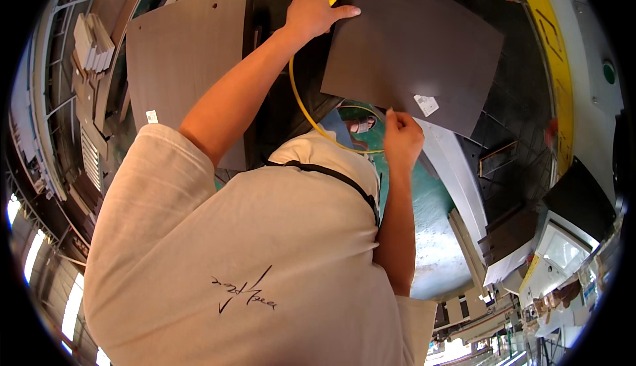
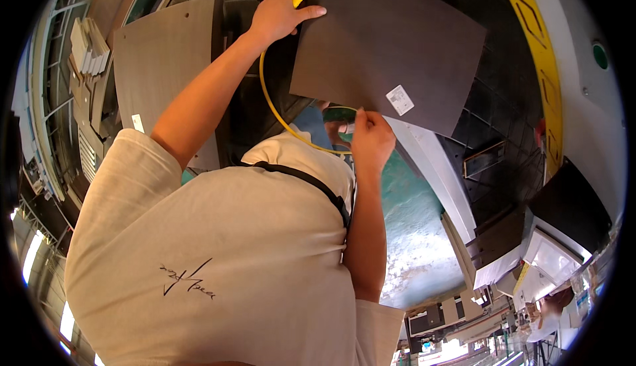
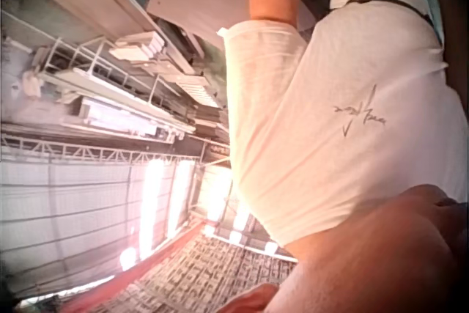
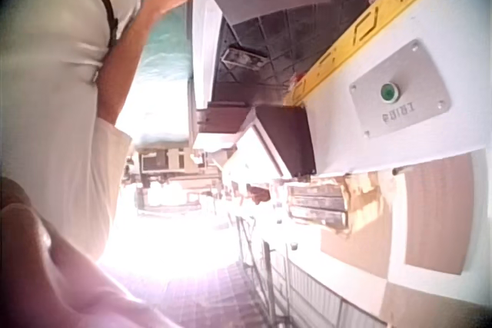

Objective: The person uses a yellow air blow gun to clean dust and debris from the surface and edges of several dark grey rectangular panels. They handle the panels one by one, turning them over to clean both sides and stacking them on a workbench.

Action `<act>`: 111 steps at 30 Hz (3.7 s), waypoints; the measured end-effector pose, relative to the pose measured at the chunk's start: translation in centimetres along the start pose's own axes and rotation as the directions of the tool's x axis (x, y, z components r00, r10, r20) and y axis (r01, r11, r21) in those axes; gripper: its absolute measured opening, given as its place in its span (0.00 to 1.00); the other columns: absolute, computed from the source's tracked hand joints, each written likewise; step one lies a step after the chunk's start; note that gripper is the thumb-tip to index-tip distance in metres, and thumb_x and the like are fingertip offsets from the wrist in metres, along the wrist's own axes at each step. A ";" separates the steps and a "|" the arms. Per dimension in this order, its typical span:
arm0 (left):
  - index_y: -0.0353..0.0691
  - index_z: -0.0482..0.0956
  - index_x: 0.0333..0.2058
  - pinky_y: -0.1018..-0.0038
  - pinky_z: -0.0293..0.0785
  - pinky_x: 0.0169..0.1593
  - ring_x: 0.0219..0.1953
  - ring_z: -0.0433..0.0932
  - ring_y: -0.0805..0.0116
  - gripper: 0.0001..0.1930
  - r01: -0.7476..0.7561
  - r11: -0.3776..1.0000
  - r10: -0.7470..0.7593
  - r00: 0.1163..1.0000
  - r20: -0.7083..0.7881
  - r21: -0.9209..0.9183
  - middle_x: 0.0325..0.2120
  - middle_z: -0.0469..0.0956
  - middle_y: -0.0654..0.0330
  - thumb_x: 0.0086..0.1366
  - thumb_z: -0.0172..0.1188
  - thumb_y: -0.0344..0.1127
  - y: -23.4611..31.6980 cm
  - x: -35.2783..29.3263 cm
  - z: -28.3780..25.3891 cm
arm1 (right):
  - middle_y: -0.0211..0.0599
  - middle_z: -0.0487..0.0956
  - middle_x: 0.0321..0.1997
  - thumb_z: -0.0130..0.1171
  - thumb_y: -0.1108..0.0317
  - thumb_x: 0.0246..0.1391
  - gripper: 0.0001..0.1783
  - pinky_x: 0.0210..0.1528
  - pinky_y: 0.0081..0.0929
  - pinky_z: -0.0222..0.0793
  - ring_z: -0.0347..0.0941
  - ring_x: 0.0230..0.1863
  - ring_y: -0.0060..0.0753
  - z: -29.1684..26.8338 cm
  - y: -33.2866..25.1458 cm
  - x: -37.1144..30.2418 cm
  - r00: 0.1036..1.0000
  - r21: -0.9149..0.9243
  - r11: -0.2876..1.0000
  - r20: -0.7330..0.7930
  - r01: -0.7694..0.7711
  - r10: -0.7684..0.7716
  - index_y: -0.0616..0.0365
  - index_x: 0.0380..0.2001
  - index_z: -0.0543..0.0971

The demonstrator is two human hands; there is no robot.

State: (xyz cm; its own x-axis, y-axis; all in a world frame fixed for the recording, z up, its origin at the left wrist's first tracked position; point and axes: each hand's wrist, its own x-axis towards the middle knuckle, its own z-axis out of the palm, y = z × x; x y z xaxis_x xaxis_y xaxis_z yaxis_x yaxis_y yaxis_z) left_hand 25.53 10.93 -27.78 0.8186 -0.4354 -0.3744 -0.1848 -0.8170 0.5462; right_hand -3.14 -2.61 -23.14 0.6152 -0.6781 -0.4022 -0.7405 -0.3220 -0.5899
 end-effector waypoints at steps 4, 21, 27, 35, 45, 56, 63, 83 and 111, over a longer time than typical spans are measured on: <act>0.34 0.80 0.18 0.61 0.77 0.29 0.17 0.81 0.57 0.38 -0.057 0.998 0.058 0.995 -0.084 0.007 0.11 0.77 0.56 0.60 0.69 0.71 -0.6 -0.2 0.6 | 0.40 0.83 0.28 0.69 0.67 0.62 0.10 0.37 0.29 0.75 0.77 0.29 0.28 -5.0 1.1 -0.8 0.996 0.231 0.971 -0.080 0.059 -0.041 0.65 0.38 0.86; 0.33 0.86 0.29 0.56 0.81 0.41 0.33 0.87 0.48 0.25 -0.239 0.971 0.236 0.967 0.094 0.025 0.27 0.85 0.46 0.65 0.66 0.55 9.3 -10.9 -8.5 | 0.42 0.81 0.65 0.72 0.67 0.59 0.19 0.72 0.49 0.63 0.70 0.71 0.51 -37.1 -15.9 7.9 0.071 -0.823 0.520 -0.519 0.228 -0.852 0.57 0.53 0.87; 0.39 0.79 0.46 0.72 0.81 0.41 0.37 0.84 0.66 0.17 0.312 0.356 0.193 0.898 0.396 -0.881 0.37 0.84 0.58 0.76 0.63 0.49 13.4 -14.9 -4.8 | 0.49 0.73 0.70 0.74 0.60 0.59 0.43 0.73 0.47 0.64 0.69 0.72 0.51 -15.6 -10.3 0.2 0.647 0.113 0.641 -0.025 0.759 -0.762 0.61 0.73 0.68; 0.36 0.82 0.47 0.61 0.83 0.42 0.42 0.86 0.57 0.25 -0.097 0.974 0.209 0.741 0.638 -0.206 0.40 0.85 0.57 0.74 0.61 0.57 11.4 -14.8 -3.0 | 0.32 0.80 0.36 0.45 0.50 0.78 0.22 0.33 0.22 0.69 0.74 0.32 0.21 -10.4 2.0 -8.5 0.776 0.744 0.540 0.584 -0.394 -0.239 0.58 0.54 0.75; 0.44 0.63 0.73 0.33 0.42 0.76 0.80 0.44 0.43 0.47 -0.719 0.612 0.689 0.689 0.225 0.328 0.77 0.51 0.46 0.58 0.75 0.49 8.0 -13.1 9.3 | 0.35 0.81 0.33 0.46 0.54 0.77 0.20 0.31 0.21 0.67 0.72 0.27 0.21 -16.5 12.6 -19.2 0.966 0.704 0.661 0.195 -0.259 0.171 0.59 0.56 0.73; 0.44 0.61 0.74 0.29 0.47 0.74 0.78 0.50 0.37 0.45 -0.708 0.522 0.708 0.670 0.221 0.475 0.76 0.54 0.42 0.57 0.65 0.24 12.5 -14.5 10.6 | 0.36 0.79 0.32 0.52 0.54 0.74 0.19 0.30 0.27 0.66 0.71 0.25 0.30 -12.1 18.0 -21.3 0.968 0.980 0.104 0.147 -0.171 0.205 0.60 0.53 0.74; 0.41 0.76 0.62 0.56 0.81 0.53 0.52 0.83 0.42 0.28 -0.772 0.591 0.731 0.635 0.249 0.234 0.54 0.82 0.46 0.61 0.64 0.27 21.0 -18.7 -5.8 | 0.35 0.73 0.26 0.65 0.50 0.63 0.36 0.27 0.31 0.64 0.69 0.23 0.32 -11.1 19.3 -20.7 0.986 0.931 -0.333 0.164 -0.149 0.016 0.60 0.66 0.70; 0.31 0.81 0.58 0.65 0.75 0.60 0.54 0.83 0.57 0.28 -0.426 0.897 0.404 0.681 0.611 -0.118 0.53 0.85 0.48 0.61 0.73 0.38 11.4 10.9 -4.3 | 0.34 0.82 0.34 0.55 0.61 0.73 0.14 0.34 0.23 0.68 0.73 0.29 0.23 -14.8 16.2 -19.6 0.882 0.732 0.549 0.470 -0.403 0.021 0.59 0.53 0.74; 0.42 0.71 0.68 0.34 0.38 0.77 0.80 0.49 0.45 0.47 -0.562 0.746 0.630 0.770 -0.102 0.358 0.76 0.56 0.46 0.58 0.69 0.68 2.8 -13.8 8.0 | 0.28 0.79 0.29 0.54 0.60 0.72 0.12 0.25 0.19 0.62 0.68 0.24 0.17 -13.1 3.2 -2.7 0.874 0.594 0.782 0.464 -0.188 -0.143 0.56 0.50 0.74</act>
State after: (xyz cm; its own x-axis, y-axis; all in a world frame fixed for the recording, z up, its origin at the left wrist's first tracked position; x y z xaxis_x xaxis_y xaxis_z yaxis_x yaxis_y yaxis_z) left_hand 9.33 11.65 -27.08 0.5696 -0.8112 0.1321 -0.7926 -0.4996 0.3495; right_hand -10.71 -10.48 -14.83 0.7692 -0.2398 -0.5923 -0.5341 0.2676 -0.8019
